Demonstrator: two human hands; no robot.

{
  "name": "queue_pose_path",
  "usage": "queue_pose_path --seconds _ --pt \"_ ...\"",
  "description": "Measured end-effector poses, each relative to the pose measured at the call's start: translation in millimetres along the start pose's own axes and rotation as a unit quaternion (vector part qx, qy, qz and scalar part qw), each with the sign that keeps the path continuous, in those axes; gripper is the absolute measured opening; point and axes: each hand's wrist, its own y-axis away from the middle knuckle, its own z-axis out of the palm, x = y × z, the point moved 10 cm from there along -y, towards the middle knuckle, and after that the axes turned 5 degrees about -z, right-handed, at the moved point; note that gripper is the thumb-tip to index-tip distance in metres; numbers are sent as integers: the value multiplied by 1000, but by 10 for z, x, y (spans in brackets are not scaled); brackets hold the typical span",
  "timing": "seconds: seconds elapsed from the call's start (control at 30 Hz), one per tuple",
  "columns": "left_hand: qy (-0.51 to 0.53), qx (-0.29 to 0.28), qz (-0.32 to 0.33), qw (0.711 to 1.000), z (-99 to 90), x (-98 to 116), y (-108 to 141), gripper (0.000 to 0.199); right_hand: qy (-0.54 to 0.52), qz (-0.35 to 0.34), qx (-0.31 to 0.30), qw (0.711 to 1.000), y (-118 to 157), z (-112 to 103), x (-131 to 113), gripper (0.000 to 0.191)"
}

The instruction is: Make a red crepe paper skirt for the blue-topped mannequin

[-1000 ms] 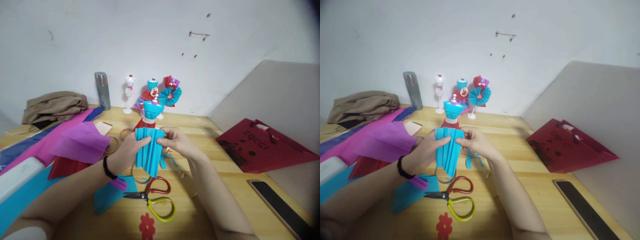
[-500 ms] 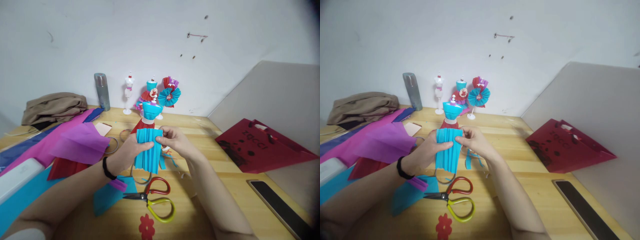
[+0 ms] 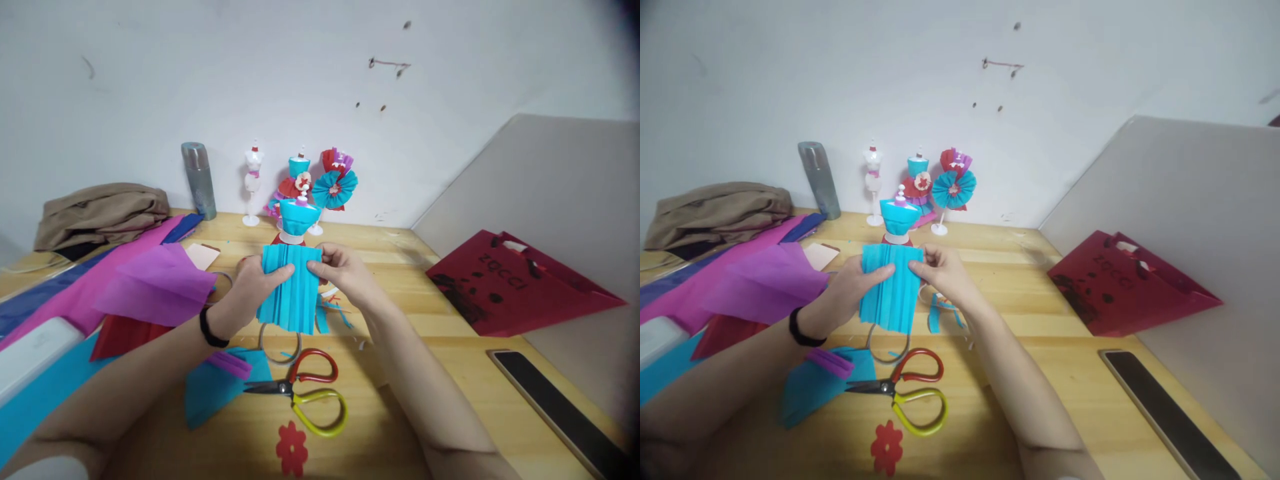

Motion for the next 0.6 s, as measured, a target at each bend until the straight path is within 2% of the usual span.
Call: queue_pose_path --seconds 0.07,0.23,0.4,0.5,0.57,0.6 --pt "-16 -2 5 1000 34 24 14 35 -2 -8 -9 1000 2 32 -17 38" --pt "-42 -78 49 995 276 97 88 26 15 -22 -45 999 36 154 -42 37" --pt "-31 -112 1 993 297 -50 46 26 15 -10 -72 997 68 204 -19 40" --pt "-144 -135 13 980 256 37 37 14 18 -6 -70 997 84 171 -33 44" --pt "-282 -158 63 944 228 212 79 14 24 -6 -62 998 92 134 -50 45" --pt "-353 -146 101 919 173 340 102 17 27 -4 -59 998 95 120 -53 45"
